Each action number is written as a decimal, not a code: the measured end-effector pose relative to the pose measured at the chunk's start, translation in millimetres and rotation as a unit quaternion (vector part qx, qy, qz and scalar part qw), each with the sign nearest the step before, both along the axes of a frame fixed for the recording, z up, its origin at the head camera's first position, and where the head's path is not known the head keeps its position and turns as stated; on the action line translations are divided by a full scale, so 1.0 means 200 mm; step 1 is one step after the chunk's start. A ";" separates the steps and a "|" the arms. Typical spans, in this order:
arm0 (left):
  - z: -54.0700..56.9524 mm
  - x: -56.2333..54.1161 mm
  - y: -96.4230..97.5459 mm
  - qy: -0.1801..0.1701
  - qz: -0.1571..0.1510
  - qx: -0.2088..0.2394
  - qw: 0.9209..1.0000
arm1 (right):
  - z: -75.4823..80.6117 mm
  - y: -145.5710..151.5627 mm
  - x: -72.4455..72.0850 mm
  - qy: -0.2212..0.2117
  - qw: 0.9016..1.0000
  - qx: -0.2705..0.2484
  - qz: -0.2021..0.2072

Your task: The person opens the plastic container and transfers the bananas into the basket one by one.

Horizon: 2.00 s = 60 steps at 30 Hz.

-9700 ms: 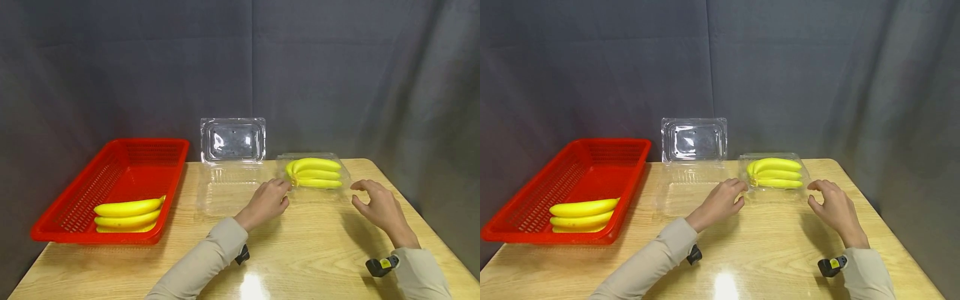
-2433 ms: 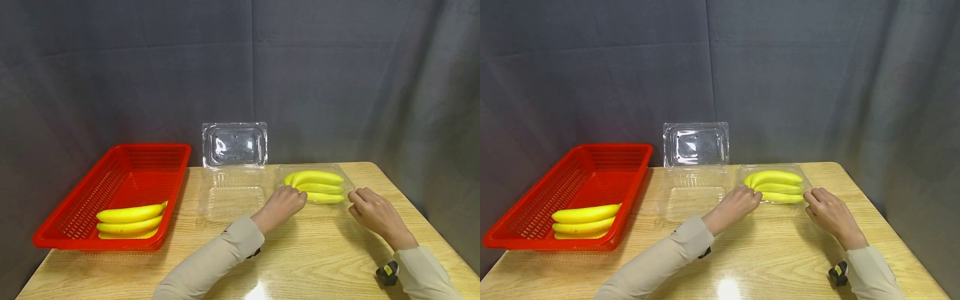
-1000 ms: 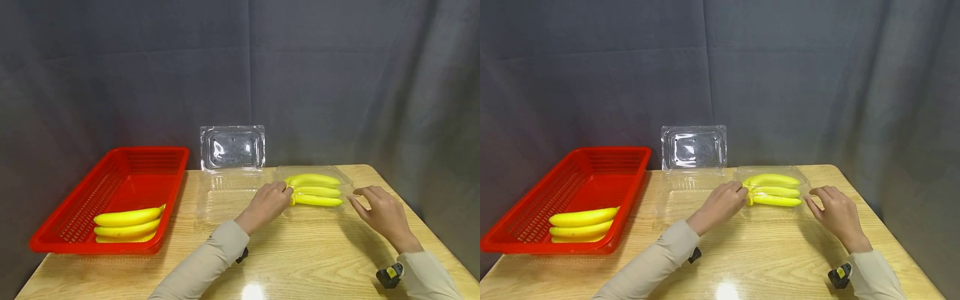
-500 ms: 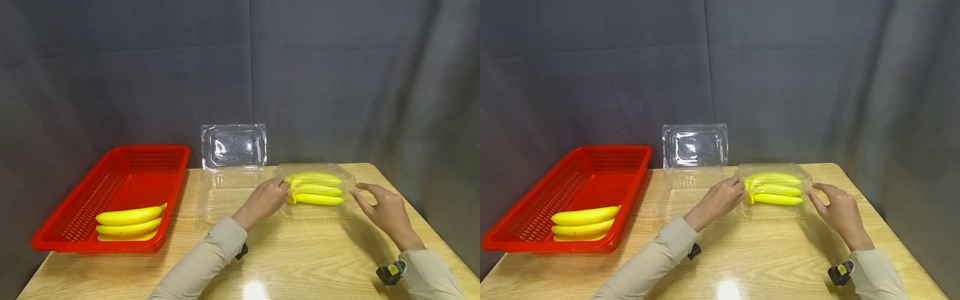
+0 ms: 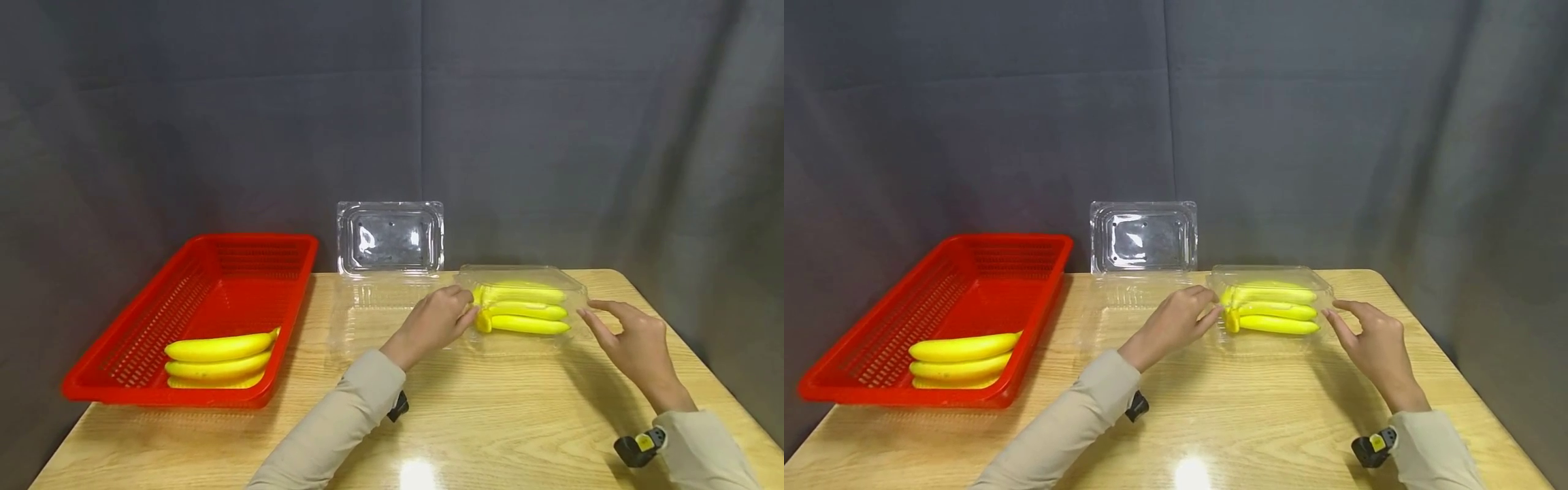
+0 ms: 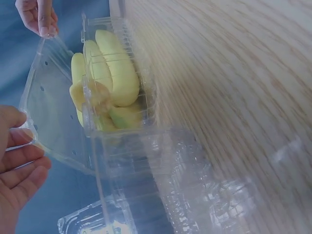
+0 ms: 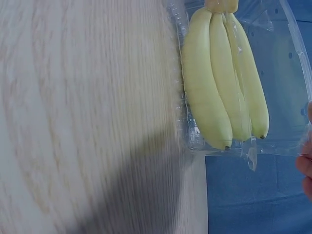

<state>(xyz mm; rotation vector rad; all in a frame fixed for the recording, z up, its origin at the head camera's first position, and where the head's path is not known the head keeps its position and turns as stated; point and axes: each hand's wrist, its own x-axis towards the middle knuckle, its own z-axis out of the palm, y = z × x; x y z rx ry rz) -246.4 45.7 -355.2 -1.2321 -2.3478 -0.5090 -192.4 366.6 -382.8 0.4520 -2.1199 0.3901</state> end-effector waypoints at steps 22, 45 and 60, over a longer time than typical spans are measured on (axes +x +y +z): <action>0.03 -0.04 0.00 -0.072 -0.007 0.140 0.988 | 0.04 -0.06 -0.05 0.024 0.998 -0.055 -0.002; 0.08 -0.07 0.02 -0.111 0.009 0.215 0.970 | 0.16 -0.09 -0.07 0.020 0.997 -0.070 -0.006; 0.10 -0.08 0.03 -0.124 0.000 0.245 0.961 | 0.19 -0.09 -0.09 0.039 0.996 -0.085 -0.007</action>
